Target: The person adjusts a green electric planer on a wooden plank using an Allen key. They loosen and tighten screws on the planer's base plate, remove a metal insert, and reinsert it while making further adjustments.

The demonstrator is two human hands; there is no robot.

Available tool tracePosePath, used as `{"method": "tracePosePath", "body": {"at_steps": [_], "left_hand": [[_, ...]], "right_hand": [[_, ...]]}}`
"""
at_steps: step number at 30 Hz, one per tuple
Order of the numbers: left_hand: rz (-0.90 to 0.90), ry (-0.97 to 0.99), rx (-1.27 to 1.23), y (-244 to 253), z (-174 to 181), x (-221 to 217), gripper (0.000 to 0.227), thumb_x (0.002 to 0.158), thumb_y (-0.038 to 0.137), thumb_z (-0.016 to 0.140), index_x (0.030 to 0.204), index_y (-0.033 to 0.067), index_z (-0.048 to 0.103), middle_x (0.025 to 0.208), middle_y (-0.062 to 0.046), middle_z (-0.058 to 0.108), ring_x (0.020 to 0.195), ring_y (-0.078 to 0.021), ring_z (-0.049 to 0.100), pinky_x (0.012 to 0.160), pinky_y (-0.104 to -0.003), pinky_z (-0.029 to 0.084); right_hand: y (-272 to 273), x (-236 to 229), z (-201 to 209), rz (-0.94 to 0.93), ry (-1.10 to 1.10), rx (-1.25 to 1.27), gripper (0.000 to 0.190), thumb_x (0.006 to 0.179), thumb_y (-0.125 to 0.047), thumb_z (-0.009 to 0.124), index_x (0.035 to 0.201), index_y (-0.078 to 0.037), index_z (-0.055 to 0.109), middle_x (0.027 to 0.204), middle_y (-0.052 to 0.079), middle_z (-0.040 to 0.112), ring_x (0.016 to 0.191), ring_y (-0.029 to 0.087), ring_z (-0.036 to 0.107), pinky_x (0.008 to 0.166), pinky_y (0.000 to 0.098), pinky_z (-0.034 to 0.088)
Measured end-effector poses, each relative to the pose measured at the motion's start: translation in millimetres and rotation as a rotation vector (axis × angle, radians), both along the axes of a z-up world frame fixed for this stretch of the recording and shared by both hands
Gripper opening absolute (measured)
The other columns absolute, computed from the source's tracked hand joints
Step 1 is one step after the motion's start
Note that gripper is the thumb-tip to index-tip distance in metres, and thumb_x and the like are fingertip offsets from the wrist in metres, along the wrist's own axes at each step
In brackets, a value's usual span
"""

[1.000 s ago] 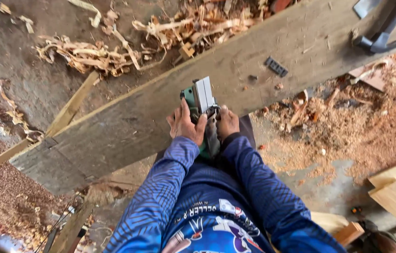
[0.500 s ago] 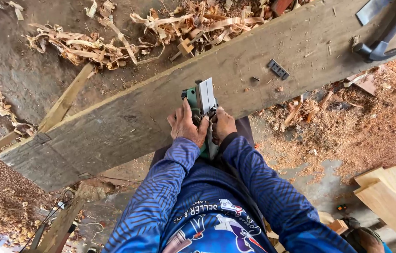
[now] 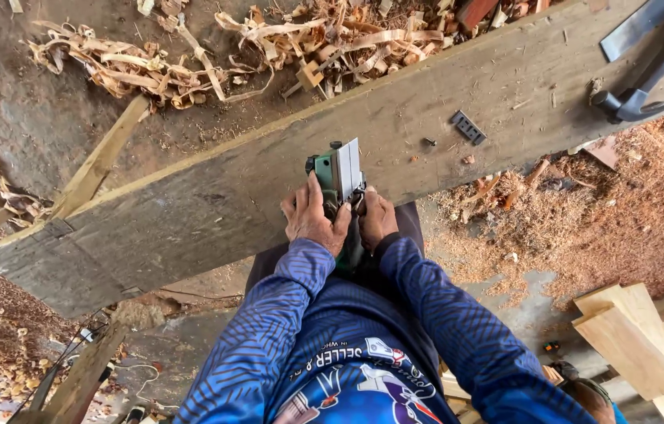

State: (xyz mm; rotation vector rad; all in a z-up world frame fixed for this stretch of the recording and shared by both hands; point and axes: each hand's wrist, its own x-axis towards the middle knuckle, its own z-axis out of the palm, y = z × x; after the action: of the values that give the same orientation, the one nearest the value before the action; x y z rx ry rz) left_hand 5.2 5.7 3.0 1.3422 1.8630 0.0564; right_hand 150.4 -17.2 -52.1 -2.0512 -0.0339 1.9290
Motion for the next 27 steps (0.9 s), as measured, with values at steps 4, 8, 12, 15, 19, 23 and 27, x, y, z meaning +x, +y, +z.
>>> {"method": "tracePosePath", "body": {"at_steps": [4, 8, 12, 15, 19, 23, 27], "left_hand": [[0.015, -0.006, -0.063, 6.2, 7.9, -0.2, 0.092, 0.082, 0.045, 0.072, 0.156, 0.0050, 0.034, 0.145, -0.014, 0.048, 0.132, -0.0441, 0.037, 0.104, -0.055, 0.042], [-0.003, 0.002, -0.058, 6.2, 2.1, 0.3, 0.092, 0.083, 0.047, 0.072, 0.157, 0.0056, 0.034, 0.141, -0.012, 0.050, 0.132, -0.0423, 0.038, 0.104, -0.054, 0.044], [-0.002, 0.009, -0.060, 4.0, 2.4, 0.2, 0.093, 0.082, 0.048, 0.072, 0.156, 0.0055, 0.034, 0.139, -0.012, 0.051, 0.132, -0.0419, 0.038, 0.104, -0.053, 0.044], [-0.007, -0.001, -0.062, 7.7, 4.0, -0.8, 0.093, 0.082, 0.047, 0.072, 0.156, 0.0047, 0.034, 0.140, -0.013, 0.050, 0.131, -0.0433, 0.037, 0.102, -0.054, 0.044], [-0.006, -0.006, -0.063, 19.0, -3.2, -3.6, 0.093, 0.082, 0.048, 0.072, 0.156, 0.0048, 0.035, 0.139, -0.014, 0.051, 0.129, -0.0439, 0.039, 0.101, -0.054, 0.044], [-0.012, 0.014, -0.043, -10.0, 11.1, -4.5, 0.090, 0.083, 0.048, 0.071, 0.155, 0.0045, 0.038, 0.135, -0.016, 0.055, 0.124, -0.0451, 0.043, 0.102, -0.055, 0.044], [-0.020, 0.010, 0.033, 17.7, -4.7, -1.7, 0.089, 0.081, 0.048, 0.072, 0.152, 0.0031, 0.042, 0.133, -0.019, 0.056, 0.122, -0.0478, 0.043, 0.102, -0.057, 0.042]], "right_hand": [[-40.5, 2.4, -57.9, -0.015, -0.118, 0.117, 0.057, 0.107, -0.054, 0.043, 0.073, -0.009, 0.053, 0.053, 0.003, 0.045, 0.041, 0.017, 0.040, 0.040, 0.0366, 0.030], [-23.1, -2.7, -47.9, 0.431, -0.463, 0.228, 0.064, 0.105, -0.053, 0.038, 0.082, -0.001, 0.068, 0.073, 0.017, 0.068, 0.076, 0.035, 0.066, 0.071, 0.0469, 0.050], [-16.4, -8.6, -37.0, 0.581, -0.567, 0.156, 0.064, 0.105, -0.051, 0.033, 0.093, -0.002, 0.071, 0.093, 0.027, 0.070, 0.097, 0.049, 0.066, 0.086, 0.0532, 0.050], [-12.2, -10.2, -27.8, 0.572, -0.564, 0.138, 0.062, 0.105, -0.051, 0.034, 0.095, -0.003, 0.072, 0.094, 0.028, 0.070, 0.098, 0.049, 0.066, 0.086, 0.0537, 0.050], [-6.2, 10.0, -44.8, 0.711, -0.581, 0.213, 0.061, 0.103, -0.052, 0.035, 0.096, -0.005, 0.073, 0.092, 0.027, 0.070, 0.094, 0.049, 0.065, 0.081, 0.0559, 0.050], [-92.3, 52.7, -111.4, 1.179, -0.769, 0.868, 0.046, 0.114, -0.034, 0.039, 0.102, -0.001, 0.070, 0.090, 0.024, 0.071, 0.081, 0.044, 0.064, 0.069, 0.0560, 0.048], [-44.1, 78.6, -128.5, 1.019, -0.475, 0.999, 0.031, 0.107, -0.036, 0.053, 0.091, -0.011, 0.064, 0.076, 0.019, 0.065, 0.068, 0.041, 0.063, 0.059, 0.0501, 0.049]]}}
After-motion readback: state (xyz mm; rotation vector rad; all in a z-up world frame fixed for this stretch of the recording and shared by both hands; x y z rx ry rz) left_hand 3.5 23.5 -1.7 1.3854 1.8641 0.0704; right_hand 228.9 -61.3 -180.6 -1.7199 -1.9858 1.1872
